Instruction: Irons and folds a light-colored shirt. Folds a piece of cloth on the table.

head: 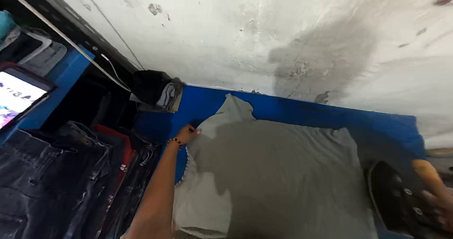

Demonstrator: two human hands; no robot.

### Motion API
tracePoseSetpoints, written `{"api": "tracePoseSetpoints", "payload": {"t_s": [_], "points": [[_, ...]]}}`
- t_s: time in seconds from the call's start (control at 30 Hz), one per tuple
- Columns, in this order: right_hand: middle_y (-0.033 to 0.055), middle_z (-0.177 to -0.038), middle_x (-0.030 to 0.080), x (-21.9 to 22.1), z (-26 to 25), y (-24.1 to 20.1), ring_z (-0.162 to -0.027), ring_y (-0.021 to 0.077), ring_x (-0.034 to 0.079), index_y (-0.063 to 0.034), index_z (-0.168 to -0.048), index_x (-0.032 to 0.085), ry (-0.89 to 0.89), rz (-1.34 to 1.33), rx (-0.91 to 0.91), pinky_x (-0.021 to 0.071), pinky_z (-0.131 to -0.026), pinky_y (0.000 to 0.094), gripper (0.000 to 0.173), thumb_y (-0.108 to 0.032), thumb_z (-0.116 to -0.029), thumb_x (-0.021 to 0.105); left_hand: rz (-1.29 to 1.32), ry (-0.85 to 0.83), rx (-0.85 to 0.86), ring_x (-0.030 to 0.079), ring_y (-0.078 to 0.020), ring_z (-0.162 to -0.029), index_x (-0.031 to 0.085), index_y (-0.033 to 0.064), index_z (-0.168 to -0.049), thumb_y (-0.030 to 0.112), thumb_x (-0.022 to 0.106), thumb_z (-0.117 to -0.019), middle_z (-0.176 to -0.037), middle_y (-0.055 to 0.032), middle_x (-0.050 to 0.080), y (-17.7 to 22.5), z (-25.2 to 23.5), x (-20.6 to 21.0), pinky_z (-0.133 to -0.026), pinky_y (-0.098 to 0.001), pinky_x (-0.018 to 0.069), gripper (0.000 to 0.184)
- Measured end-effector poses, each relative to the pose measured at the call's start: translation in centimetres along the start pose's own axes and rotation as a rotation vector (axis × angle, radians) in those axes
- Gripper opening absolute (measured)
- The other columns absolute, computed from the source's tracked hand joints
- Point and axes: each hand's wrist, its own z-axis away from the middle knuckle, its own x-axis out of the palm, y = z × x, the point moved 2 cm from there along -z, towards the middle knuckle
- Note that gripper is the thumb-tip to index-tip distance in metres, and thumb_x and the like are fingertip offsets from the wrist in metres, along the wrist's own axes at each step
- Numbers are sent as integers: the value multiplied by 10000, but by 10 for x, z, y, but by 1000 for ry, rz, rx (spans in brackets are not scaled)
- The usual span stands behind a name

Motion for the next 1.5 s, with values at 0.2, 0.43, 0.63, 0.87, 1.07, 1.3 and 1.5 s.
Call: {"api": "tracePoseSetpoints", "payload": {"t_s": [0.2,0.43,0.63,0.87,1.07,1.3,1.5], "points": [[229,-984,628,112,69,-117,-770,289,616,59,-1297,564,-70,373,-218,538,-736,503,467,-237,-969,717,78,159,113,670,-347,-1109,558,-71,-1330,104,677,-985,-1205,-275,675,-19,-12,-2,-1002,-483,501,405],[304,-1211,640,225,59,-189,-1127,471,632,14,-1430,507,-146,607,-398,488,-962,652,568,-214,-946,698,-7,70,74,647,-425,-1090,585,-98,-1284,243,680,-1000,-1178,-314,656,-34,3,0,-973,-570,494,454],[330,-1116,654,145,0,-155,-1030,487,650,76,-1271,606,95,441,-281,501,-903,672,402,-160,-960,705,-53,85,98,657,-429,-1020,622,-131,-1191,80,714,-952,-1098,-322,674,-57,6,-2,-937,-583,495,332],[316,-1077,629,66,-9,-97,-840,408,652,77,-1304,555,214,352,-169,535,-762,606,441,-135,-945,697,-162,365,-268,602,-554,-1163,600,-109,-1279,430,558,-1046,-1191,-377,639,-96,102,27,-994,-711,427,589],[352,-1062,635,149,48,-88,-854,476,657,75,-1362,525,-59,504,-375,525,-759,670,517,-126,-929,723,99,189,-419,673,-428,-1074,685,-78,-1152,423,610,-1023,-1109,-282,697,-150,200,87,-980,-605,498,523],[337,-1169,636,294,159,-176,-1045,486,647,36,-1438,490,-373,773,-684,503,-904,664,629,-149,-903,763,183,285,-329,627,-406,-1200,653,-32,-1256,223,623,-1021,-1238,-252,670,-141,188,84,-1044,-582,463,347],[295,-1198,652,439,243,-212,-1116,458,647,3,-1465,474,-552,1139,-921,502,-957,633,692,-221,-888,784,247,265,-382,676,-397,-1122,486,58,-1463,394,630,-1012,-1196,-208,699,-167,239,124,-963,-597,520,581]]}}
